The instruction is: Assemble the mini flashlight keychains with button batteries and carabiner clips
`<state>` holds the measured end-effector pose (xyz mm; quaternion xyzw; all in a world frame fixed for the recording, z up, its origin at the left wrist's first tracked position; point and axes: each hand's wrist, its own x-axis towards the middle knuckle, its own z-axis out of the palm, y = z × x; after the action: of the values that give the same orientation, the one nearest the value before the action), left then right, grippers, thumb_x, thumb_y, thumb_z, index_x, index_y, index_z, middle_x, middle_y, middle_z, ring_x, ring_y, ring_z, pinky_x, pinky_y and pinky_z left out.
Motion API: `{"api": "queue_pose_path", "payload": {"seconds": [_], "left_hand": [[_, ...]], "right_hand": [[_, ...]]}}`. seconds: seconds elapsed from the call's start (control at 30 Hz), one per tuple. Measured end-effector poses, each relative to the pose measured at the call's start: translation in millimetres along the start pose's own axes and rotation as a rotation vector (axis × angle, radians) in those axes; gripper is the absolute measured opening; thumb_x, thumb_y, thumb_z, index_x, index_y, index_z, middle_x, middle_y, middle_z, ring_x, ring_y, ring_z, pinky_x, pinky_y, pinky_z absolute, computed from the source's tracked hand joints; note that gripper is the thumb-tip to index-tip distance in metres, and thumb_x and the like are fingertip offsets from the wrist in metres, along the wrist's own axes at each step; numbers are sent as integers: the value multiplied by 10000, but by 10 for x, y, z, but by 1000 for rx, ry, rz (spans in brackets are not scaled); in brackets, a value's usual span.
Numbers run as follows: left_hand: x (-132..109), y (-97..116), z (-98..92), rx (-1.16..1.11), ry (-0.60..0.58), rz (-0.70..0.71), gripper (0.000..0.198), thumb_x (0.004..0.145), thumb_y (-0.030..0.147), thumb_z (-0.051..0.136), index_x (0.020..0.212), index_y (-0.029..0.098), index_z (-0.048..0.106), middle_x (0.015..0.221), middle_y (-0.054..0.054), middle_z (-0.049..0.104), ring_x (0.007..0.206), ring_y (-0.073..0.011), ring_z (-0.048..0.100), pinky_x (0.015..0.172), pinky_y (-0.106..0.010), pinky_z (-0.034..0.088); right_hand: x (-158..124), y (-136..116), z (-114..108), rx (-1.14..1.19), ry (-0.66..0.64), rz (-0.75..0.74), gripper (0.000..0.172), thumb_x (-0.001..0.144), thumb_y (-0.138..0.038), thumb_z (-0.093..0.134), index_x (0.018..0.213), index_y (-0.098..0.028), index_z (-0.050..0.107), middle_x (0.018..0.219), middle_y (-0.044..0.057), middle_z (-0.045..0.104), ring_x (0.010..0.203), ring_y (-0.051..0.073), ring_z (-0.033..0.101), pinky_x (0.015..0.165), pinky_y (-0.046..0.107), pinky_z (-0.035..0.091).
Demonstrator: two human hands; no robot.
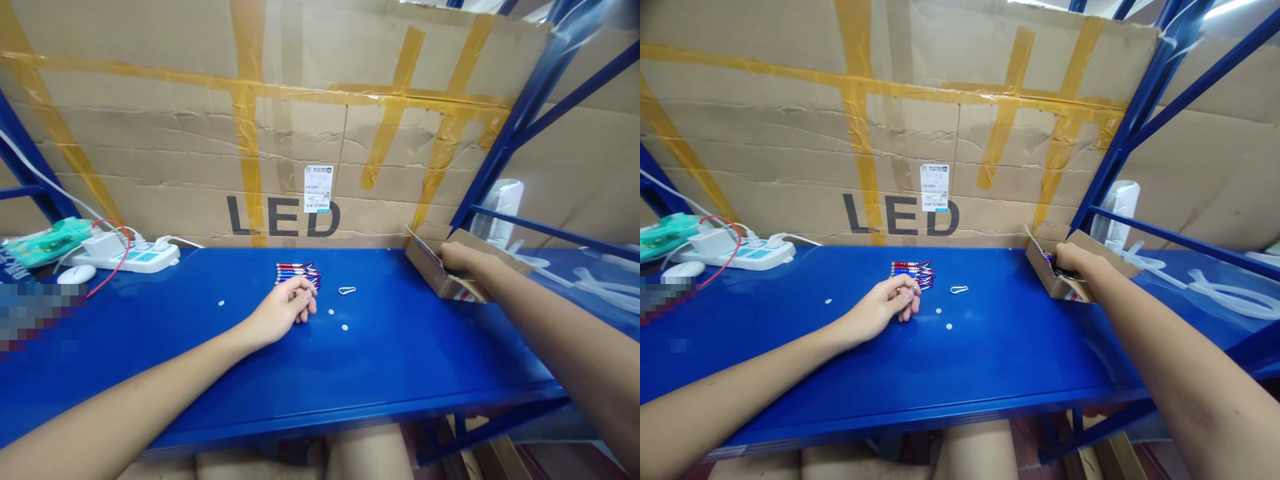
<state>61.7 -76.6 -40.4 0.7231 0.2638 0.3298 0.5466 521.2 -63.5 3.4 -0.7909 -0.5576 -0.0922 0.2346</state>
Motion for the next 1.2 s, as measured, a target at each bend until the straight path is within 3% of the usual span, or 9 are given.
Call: {"api": "queue_pose_path", "payload": {"seconds": [0.13,0.33,0.43,0.5,0.6,0.63,0.73,0.87,1.2], "left_hand": [[5,-11,6,17,-2,-5,318,891,474,580,925,162,532,741,-15,629,572,-101,535,569,-252,431],[4,10,-2,24,22,-4,215,911,378,549,916,165,524,743,-13,631,572,-99,536,562,-244,434],[4,17,-15,30,38,-11,153,907,318,551,907,168,521,754,-13,635,584,-102,547,556,-241,443],[5,13,-17,36,41,-9,109,905,274,550,915,168,525,766,-13,639,594,-102,557,557,-237,452],[12,-1,-6,43,47,3,60,913,222,527,923,163,532,758,-8,636,586,-97,559,544,-228,452],[16,-5,-1,46,51,8,52,915,211,521,917,160,533,754,-7,636,581,-94,558,539,-224,450],[27,-16,6,59,70,20,50,912,200,528,889,156,531,742,-6,636,561,-88,554,524,-218,443],[28,-17,-37,60,105,41,105,886,238,602,890,162,528,726,3,634,558,-88,553,521,-213,434],[6,-10,-60,76,97,64,180,855,308,660,922,171,563,667,20,622,518,-80,492,539,-223,381]], "right_hand": [[-18,-63,6,-89,-230,59,279,605,21,695,426,-161,581,519,42,573,496,141,447,573,315,320],[-79,-158,-85,-121,-206,62,301,643,29,643,472,-191,529,589,55,586,548,155,469,617,330,371],[-155,-229,-254,-53,-16,93,163,717,-37,625,662,-189,599,734,91,652,627,174,537,656,343,418],[-281,-395,-379,259,260,135,110,743,-71,632,760,-179,627,706,77,646,612,176,572,652,350,458],[-618,-898,-466,862,439,-88,247,791,-68,581,998,-166,673,673,38,629,583,163,618,645,343,528],[-756,-1119,-450,979,413,-184,224,817,-106,588,1010,-161,689,681,40,635,591,161,630,653,345,544],[-1134,-1790,-272,1158,-9,-360,131,846,-261,671,936,-167,684,798,86,721,648,189,689,669,370,577],[-1350,-2340,63,1246,-458,-410,282,809,-435,747,869,-204,596,816,74,753,718,198,706,673,364,589],[-1416,-2341,377,1374,-548,-267,335,724,-426,825,735,-171,609,604,4,643,531,118,576,466,235,409]]}}
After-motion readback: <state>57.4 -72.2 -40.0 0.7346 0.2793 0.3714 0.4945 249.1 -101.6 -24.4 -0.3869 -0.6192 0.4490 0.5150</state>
